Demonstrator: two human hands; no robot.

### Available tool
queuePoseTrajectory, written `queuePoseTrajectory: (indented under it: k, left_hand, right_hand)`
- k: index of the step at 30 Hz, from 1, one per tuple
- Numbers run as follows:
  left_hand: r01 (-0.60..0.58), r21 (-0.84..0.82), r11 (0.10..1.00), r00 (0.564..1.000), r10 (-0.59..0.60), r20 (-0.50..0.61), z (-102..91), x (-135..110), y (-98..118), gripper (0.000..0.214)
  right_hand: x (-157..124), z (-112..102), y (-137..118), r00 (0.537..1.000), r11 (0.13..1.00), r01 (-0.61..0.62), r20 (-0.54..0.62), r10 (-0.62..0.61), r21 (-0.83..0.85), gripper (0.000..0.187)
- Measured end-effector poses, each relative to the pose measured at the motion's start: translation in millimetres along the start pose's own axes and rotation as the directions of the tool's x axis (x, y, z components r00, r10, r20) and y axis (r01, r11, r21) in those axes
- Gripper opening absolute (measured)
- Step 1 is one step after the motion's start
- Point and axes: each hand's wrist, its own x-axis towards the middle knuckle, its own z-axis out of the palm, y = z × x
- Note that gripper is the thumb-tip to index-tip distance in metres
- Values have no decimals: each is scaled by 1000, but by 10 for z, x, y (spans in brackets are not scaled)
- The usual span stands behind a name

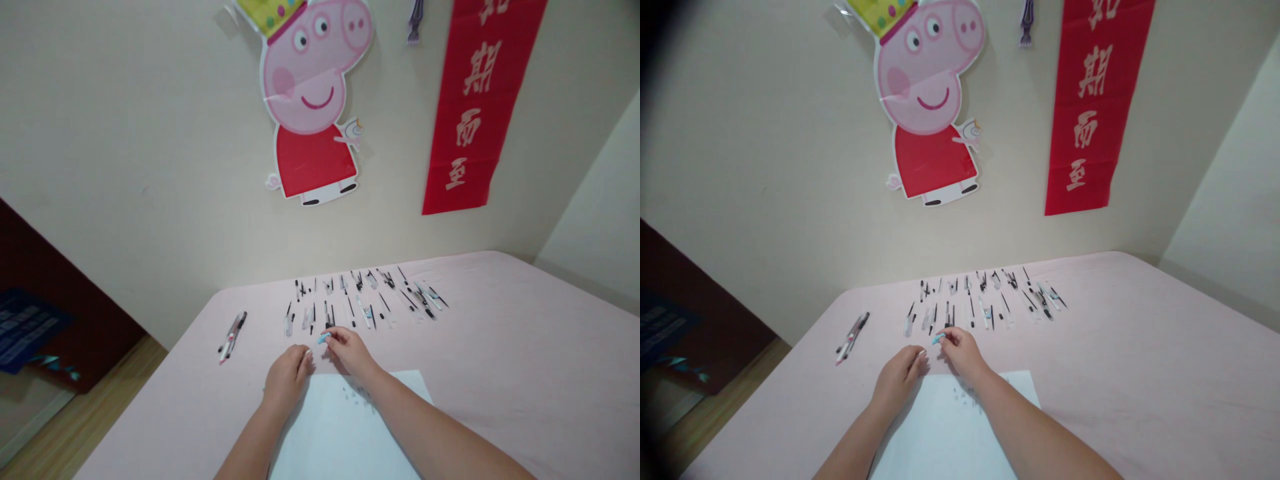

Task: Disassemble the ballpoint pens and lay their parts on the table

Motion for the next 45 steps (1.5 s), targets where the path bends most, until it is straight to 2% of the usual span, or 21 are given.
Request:
queuePoseTrajectory:
  k: [3,5,11,18,20,23,27,32,35,40,45]
  left_hand:
    - [1,37,999,1000,0,-12,-16,2,26,31]
    - [-1,55,998,1000,2,-18,-30,3,54,31]
    - [-20,70,997,1000,21,-15,-56,-7,88,30]
    - [-35,73,997,999,37,-24,-44,-10,80,25]
    - [-47,56,997,999,48,-23,-36,-6,72,23]
    - [-71,16,997,997,71,-19,-14,-2,48,19]
    - [-79,-46,996,996,77,-48,25,-1,15,12]
    - [-34,-67,997,997,29,-67,37,-7,18,7]
    - [-78,-83,994,996,74,-43,29,-10,28,7]
    - [-168,-128,977,986,167,-17,14,-10,49,11]
    - [-169,-122,978,985,171,7,-32,-4,83,13]
  right_hand:
    - [-19,9,29,999,986,53,10,-52,-158,15]
    - [-34,20,53,997,967,80,22,-77,-243,16]
    - [-60,21,88,994,927,106,60,-90,-361,11]
    - [-108,-6,-9,975,697,204,81,-206,-688,11]
    - [-118,-10,-23,968,640,225,93,-235,-734,12]
    - [-120,-16,-23,967,605,227,102,-235,-763,12]
    - [-119,-20,-35,965,624,242,120,-231,-743,19]
    - [-140,-6,-99,944,700,314,129,-305,-642,21]
    - [-149,8,-123,933,716,352,164,-321,-603,16]
    - [-163,31,-152,925,692,380,236,-298,-614,6]
    - [-176,52,-178,925,706,379,258,-277,-598,13]
